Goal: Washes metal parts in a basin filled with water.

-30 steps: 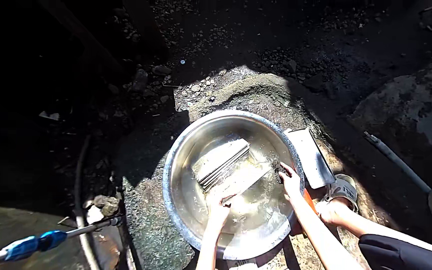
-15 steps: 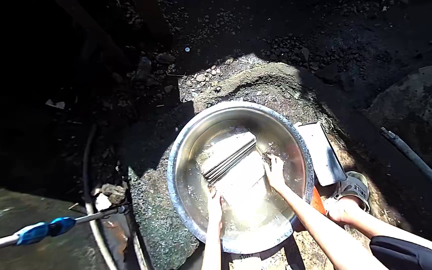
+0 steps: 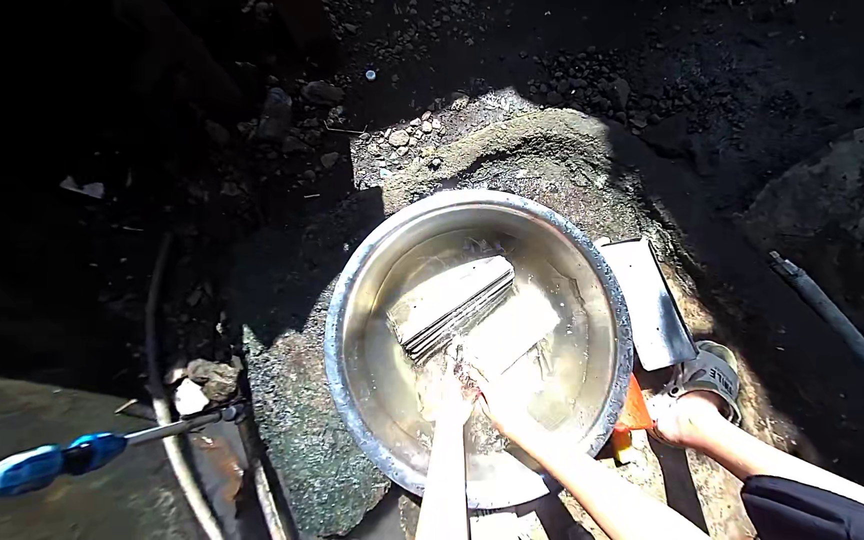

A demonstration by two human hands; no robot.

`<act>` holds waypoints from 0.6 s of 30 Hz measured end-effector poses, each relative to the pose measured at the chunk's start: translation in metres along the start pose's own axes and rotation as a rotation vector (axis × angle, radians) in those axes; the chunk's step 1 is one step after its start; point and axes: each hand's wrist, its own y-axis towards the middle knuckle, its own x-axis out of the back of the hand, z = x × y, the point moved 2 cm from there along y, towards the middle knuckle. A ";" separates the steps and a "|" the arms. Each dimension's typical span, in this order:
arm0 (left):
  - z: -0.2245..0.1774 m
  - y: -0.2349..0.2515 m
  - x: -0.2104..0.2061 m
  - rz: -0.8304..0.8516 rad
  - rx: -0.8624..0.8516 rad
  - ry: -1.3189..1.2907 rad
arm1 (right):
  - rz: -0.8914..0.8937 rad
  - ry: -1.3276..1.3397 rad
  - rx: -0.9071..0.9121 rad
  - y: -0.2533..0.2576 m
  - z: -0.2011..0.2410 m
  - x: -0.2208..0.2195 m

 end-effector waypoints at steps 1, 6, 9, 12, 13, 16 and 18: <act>0.001 0.001 0.007 0.020 -0.004 0.021 | -0.016 0.036 0.062 0.002 0.000 -0.008; 0.002 0.002 0.013 0.128 0.005 0.095 | 0.061 0.023 0.036 0.050 0.012 -0.008; -0.006 0.000 0.011 -0.010 0.016 -0.016 | 0.093 0.086 -0.095 0.034 0.027 -0.010; -0.006 0.001 0.009 -0.056 0.040 -0.129 | 0.010 0.104 -0.041 -0.017 0.020 -0.007; -0.003 0.001 0.012 -0.042 0.030 -0.116 | 0.000 0.105 0.004 -0.030 0.015 -0.006; -0.003 -0.006 0.008 -0.025 0.026 -0.088 | 0.000 0.128 0.075 -0.023 0.010 -0.003; -0.004 -0.008 0.013 0.002 0.030 -0.081 | 0.033 0.165 0.036 0.005 0.018 -0.004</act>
